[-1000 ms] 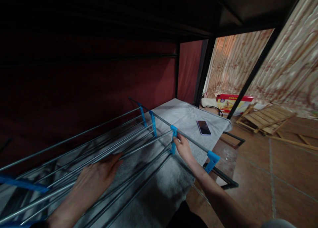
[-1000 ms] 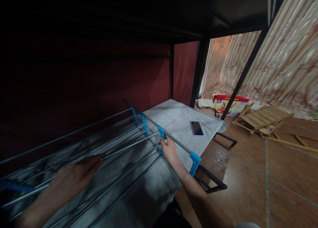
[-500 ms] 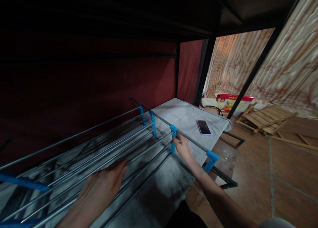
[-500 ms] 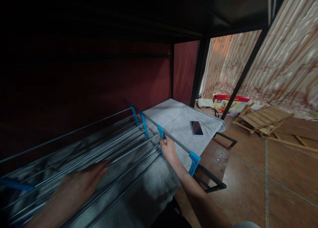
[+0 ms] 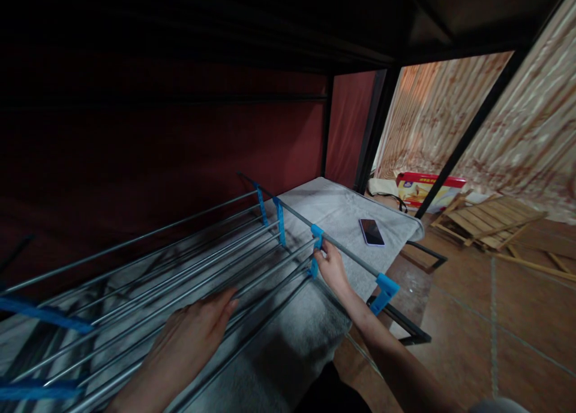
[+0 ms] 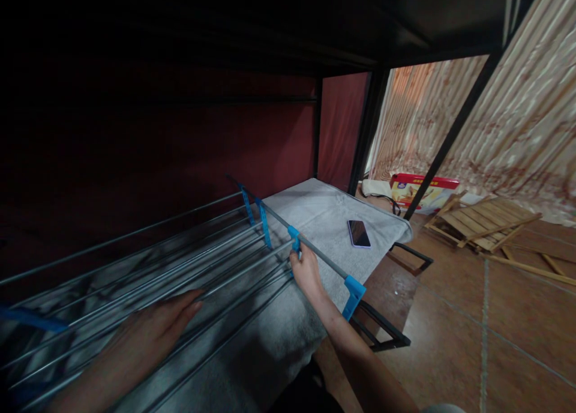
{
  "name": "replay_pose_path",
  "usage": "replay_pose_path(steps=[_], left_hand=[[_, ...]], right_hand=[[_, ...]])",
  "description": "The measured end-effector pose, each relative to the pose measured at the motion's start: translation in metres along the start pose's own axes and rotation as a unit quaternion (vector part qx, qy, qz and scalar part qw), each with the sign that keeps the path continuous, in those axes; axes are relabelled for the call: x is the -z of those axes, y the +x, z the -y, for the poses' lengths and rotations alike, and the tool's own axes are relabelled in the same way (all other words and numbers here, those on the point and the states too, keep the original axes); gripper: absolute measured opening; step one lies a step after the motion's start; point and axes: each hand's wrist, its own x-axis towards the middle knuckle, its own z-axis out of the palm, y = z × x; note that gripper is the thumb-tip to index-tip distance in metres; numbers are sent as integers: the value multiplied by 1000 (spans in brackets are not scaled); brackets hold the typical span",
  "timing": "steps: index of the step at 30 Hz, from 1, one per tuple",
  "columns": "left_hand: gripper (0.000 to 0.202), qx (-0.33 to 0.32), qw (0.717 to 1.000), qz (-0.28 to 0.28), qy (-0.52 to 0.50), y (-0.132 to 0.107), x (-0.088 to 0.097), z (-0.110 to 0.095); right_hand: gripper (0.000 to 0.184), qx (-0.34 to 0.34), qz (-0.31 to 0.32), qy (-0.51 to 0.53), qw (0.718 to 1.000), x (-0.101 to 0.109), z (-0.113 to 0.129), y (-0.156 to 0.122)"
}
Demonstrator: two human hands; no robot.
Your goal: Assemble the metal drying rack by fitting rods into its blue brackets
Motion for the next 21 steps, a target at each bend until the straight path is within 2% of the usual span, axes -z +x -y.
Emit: replay_pose_path(steps=[9, 21], left_hand=[[55, 54, 996, 62, -22, -11, -12, -21], [55, 74, 990, 52, -110, -10, -29, -7]], right_hand=[[38, -2, -12, 25, 1000, -3, 1, -3], [40, -5, -23, 14, 1000, -3, 8, -4]])
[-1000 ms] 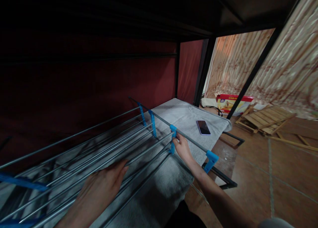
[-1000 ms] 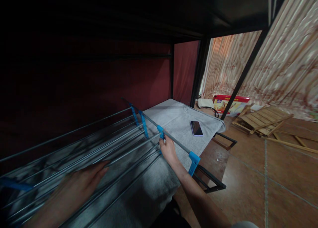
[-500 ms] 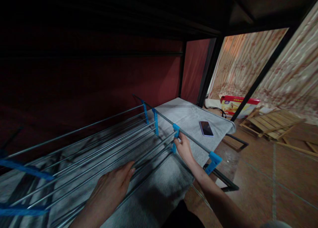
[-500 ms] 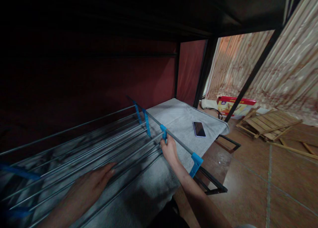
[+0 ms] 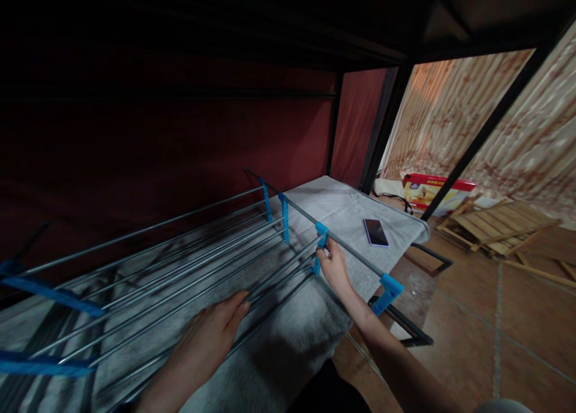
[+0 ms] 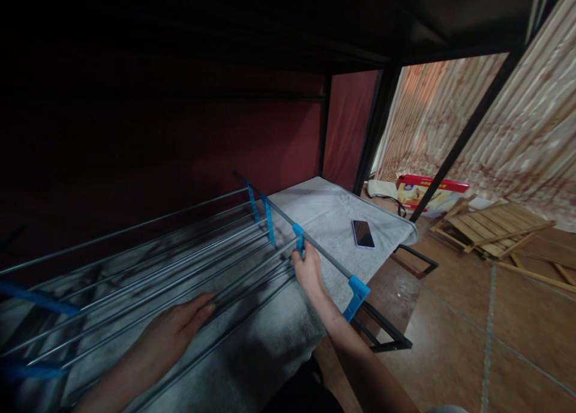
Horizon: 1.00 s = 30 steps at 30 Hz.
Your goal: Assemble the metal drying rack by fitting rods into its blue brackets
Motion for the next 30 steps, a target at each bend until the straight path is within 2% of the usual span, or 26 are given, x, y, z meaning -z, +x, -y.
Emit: replay_pose_path(steps=[5, 10, 13, 15, 16, 18, 20, 22, 25, 30], left_hand=[[50, 1, 999, -18, 28, 0, 1, -1], [45, -2, 996, -12, 93, -2, 12, -15], [43, 7, 992, -9, 126, -5, 16, -23], [42, 11, 989, -10, 146, -7, 16, -27], [42, 11, 988, -10, 154, -8, 16, -28], [40, 8, 986, -11, 164, -9, 17, -31], [39, 0, 986, -13, 169, -10, 18, -32], [37, 1, 985, -18, 174, -10, 19, -35], [34, 5, 985, -33, 167, -12, 17, -40], [26, -24, 983, -121, 133, -22, 7, -44]], right_hand=[[40, -12, -8, -9, 1000, -1, 2, -1], [47, 0, -15, 17, 1000, -6, 1, -5], [53, 31, -70, 34, 997, -8, 8, -27], [50, 74, -94, 7, 993, -7, 21, -51], [48, 108, -84, -13, 991, -8, 30, -63], [46, 199, -22, -49, 979, -11, 51, -83], [47, 290, 65, -92, 950, -19, 72, -93], [45, 356, 149, -151, 910, -30, 86, -93], [35, 391, 215, -222, 867, -44, 93, -85], [30, 430, 233, -231, 841, -47, 88, -73]])
